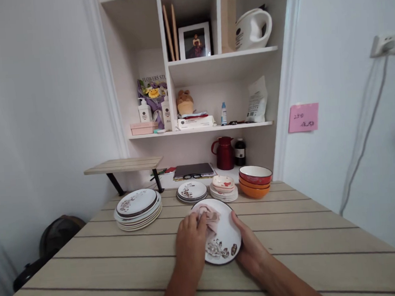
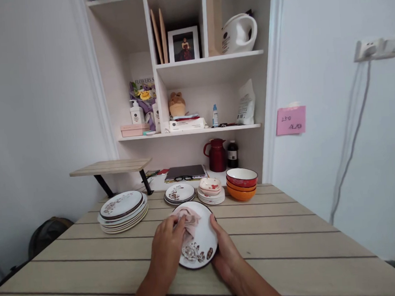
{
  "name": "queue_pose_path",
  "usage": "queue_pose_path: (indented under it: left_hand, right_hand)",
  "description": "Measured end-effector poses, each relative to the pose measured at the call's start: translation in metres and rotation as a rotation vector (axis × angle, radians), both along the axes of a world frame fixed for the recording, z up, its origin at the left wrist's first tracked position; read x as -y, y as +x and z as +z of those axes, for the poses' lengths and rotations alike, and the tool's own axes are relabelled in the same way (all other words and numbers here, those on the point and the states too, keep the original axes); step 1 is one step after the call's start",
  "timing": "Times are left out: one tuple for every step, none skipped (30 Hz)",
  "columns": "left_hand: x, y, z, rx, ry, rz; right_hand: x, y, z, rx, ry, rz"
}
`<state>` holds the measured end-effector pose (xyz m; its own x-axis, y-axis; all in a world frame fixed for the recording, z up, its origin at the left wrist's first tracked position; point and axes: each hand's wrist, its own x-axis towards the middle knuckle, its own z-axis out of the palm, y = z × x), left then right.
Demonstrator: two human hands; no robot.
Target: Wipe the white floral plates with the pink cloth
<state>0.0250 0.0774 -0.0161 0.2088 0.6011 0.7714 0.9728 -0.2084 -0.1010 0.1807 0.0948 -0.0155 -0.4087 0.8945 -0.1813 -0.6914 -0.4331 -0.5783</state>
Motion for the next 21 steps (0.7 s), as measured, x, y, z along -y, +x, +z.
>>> queue_pose_path:
  left_hand:
    - [0.001,-0.002,-0.001,0.004,-0.025,0.006]
    - [0.003,-0.003,-0.001,0.009,-0.047,-0.009]
    - [0.005,-0.003,-0.002,0.013,-0.066,-0.043]
    - [0.008,-0.002,-0.003,0.014,-0.084,-0.091]
    - [0.01,0.0,-0.003,0.01,-0.104,-0.146]
    - [0.012,0.002,-0.003,0.001,-0.127,-0.201]
    - [0.014,0.005,-0.003,-0.01,-0.153,-0.247]
    - [0.016,0.007,-0.002,-0.021,-0.179,-0.283]
    - [0.018,0.009,-0.001,-0.028,-0.204,-0.311]
    - [0.019,0.011,0.0,-0.03,-0.225,-0.332]
    - [0.02,0.012,0.0,-0.025,-0.244,-0.346]
    - [0.02,0.013,0.001,-0.016,-0.263,-0.354]
    - [0.02,0.013,0.002,-0.002,-0.283,-0.358]
    - [0.02,0.012,0.002,0.015,-0.302,-0.358]
    - [0.02,0.012,0.003,0.032,-0.323,-0.353]
    - [0.02,0.011,0.003,0.047,-0.343,-0.347]
    - [0.02,0.011,0.003,0.062,-0.36,-0.342]
    - [0.02,0.011,0.003,0.075,-0.374,-0.34]
    - [0.02,0.011,0.003,0.086,-0.383,-0.338]
    - [0.019,0.011,0.002,0.094,-0.387,-0.336]
    - [0.019,0.011,0.001,0.098,-0.388,-0.334]
  right_hand:
    - [0.0,0.001,0.001,-0.008,-0.008,-0.01]
    - [0.0,0.002,0.002,-0.011,-0.017,-0.015]
    - [-0.001,0.002,0.003,-0.014,-0.028,-0.01]
    - [-0.001,0.003,0.004,-0.02,-0.037,0.002]
    - [-0.001,0.004,0.004,-0.028,-0.041,0.019]
    - [-0.002,0.005,0.004,-0.037,-0.04,0.038]
    - [-0.002,0.005,0.004,-0.042,-0.035,0.052]
    - [-0.002,0.006,0.004,-0.042,-0.031,0.062]
    - [-0.002,0.006,0.003,-0.035,-0.03,0.065]
    - [-0.002,0.006,0.002,-0.022,-0.032,0.063]
    - [-0.003,0.006,0.001,-0.008,-0.037,0.059]
    - [-0.003,0.005,0.0,0.002,-0.04,0.053]
    - [-0.003,0.005,-0.001,0.007,-0.037,0.046]
    - [-0.003,0.004,-0.001,0.009,-0.032,0.04]
    - [-0.003,0.004,-0.002,0.012,-0.026,0.038]
    - [-0.003,0.003,-0.002,0.013,-0.021,0.039]
    - [-0.003,0.003,-0.002,0.015,-0.017,0.042]
    - [-0.003,0.003,-0.003,0.018,-0.014,0.046]
    - [-0.003,0.003,-0.003,0.021,-0.011,0.05]
    - [-0.003,0.003,-0.003,0.022,-0.007,0.052]
    - [-0.004,0.004,-0.004,0.023,-0.003,0.054]
